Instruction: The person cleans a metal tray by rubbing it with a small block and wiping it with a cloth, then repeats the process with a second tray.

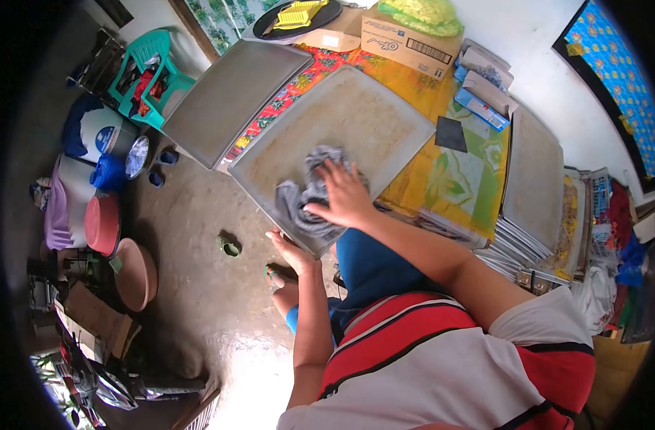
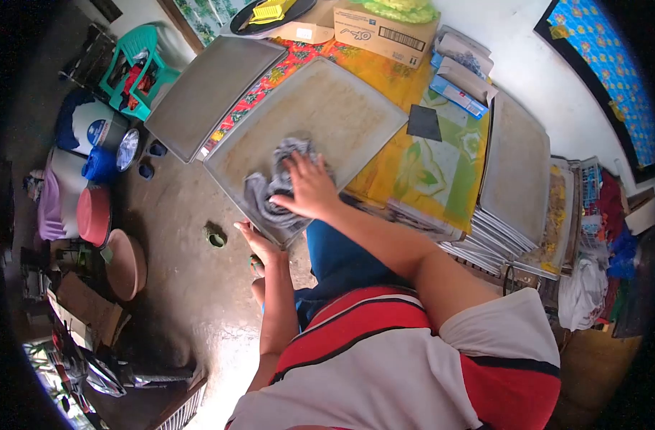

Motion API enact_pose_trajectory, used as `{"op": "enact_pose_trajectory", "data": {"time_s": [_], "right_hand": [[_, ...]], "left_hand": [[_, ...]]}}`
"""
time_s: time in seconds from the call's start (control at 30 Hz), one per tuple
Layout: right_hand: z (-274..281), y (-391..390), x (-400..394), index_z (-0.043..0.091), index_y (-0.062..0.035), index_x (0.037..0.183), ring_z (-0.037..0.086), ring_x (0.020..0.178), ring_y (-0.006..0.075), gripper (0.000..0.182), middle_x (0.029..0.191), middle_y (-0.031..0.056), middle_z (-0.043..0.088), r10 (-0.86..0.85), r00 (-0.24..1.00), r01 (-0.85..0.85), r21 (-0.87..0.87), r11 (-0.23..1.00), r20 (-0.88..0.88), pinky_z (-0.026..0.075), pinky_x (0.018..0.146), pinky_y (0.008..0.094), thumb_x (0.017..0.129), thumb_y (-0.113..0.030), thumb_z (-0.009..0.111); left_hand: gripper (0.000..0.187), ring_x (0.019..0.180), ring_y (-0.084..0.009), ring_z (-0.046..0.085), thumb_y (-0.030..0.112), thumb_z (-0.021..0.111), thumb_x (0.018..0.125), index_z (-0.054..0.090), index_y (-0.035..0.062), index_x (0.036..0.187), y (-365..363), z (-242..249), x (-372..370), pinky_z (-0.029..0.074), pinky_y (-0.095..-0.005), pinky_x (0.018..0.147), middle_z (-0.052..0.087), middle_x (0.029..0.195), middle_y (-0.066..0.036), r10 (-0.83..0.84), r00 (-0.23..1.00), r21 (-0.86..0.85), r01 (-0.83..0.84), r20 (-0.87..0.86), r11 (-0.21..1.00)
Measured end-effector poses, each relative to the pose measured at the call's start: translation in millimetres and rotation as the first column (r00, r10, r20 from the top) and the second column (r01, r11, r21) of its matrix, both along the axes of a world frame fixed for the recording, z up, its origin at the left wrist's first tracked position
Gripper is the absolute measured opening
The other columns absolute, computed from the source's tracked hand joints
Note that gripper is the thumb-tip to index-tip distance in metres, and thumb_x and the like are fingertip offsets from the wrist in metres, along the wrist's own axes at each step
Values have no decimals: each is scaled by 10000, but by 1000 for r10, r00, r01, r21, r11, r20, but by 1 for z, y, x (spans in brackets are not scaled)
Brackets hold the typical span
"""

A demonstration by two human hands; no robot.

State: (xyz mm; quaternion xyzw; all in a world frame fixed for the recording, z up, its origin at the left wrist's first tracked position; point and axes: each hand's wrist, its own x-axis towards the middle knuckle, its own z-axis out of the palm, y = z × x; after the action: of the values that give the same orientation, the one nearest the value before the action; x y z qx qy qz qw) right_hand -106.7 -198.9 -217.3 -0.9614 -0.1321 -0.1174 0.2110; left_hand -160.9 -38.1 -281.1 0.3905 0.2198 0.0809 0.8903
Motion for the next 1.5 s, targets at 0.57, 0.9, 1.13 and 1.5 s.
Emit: {"op": "enact_pose_trajectory", "data": {"time_s": [0.57, 0.9, 1.13, 1.5], "right_hand": [[59, 164, -13, 410, -49, 1350, 546, 1147, 287, 520, 1220, 182, 557, 499, 863, -276, 903, 330, 81, 412, 977, 360, 866, -53, 599], [61, 151, -32, 440, -140, 1374, 510, 1183, 297, 565, 1284, 159, 528, 412, 909, -246, 882, 403, 65, 407, 988, 375, 868, -268, 660], [75, 137, -26, 579, -218, 1245, 543, 1090, 354, 444, 1168, 131, 556, 207, 975, -182, 825, 535, 81, 454, 915, 426, 812, -229, 675], [48, 21, 95, 509, -83, 1248, 615, 954, 174, 480, 1086, 89, 627, 2, 1000, 16, 999, 42, -16, 498, 845, 316, 819, -132, 718]], "left_hand": [[693, 1266, -277, 436, 615, 260, 954, 359, 131, 1440, 5, 64, -9, 349, -435, 1048, 450, 1399, -72, -50, 999, -452, 38, -14, 891], [673, 1356, -255, 367, 585, 336, 956, 323, 142, 1462, 47, 96, -16, 325, -418, 1099, 368, 1486, -70, 124, 939, -210, -57, 321, 976], [606, 1348, -262, 374, 431, 390, 957, 309, 116, 1469, 25, 101, -26, 321, -428, 1107, 367, 1481, -97, 24, 947, -256, 62, 320, 965], [538, 1290, -262, 432, 42, 553, 909, 399, 14, 1424, 18, 118, -36, 345, -386, 1072, 440, 1434, -171, -55, 988, 622, -49, 147, 781]]}}
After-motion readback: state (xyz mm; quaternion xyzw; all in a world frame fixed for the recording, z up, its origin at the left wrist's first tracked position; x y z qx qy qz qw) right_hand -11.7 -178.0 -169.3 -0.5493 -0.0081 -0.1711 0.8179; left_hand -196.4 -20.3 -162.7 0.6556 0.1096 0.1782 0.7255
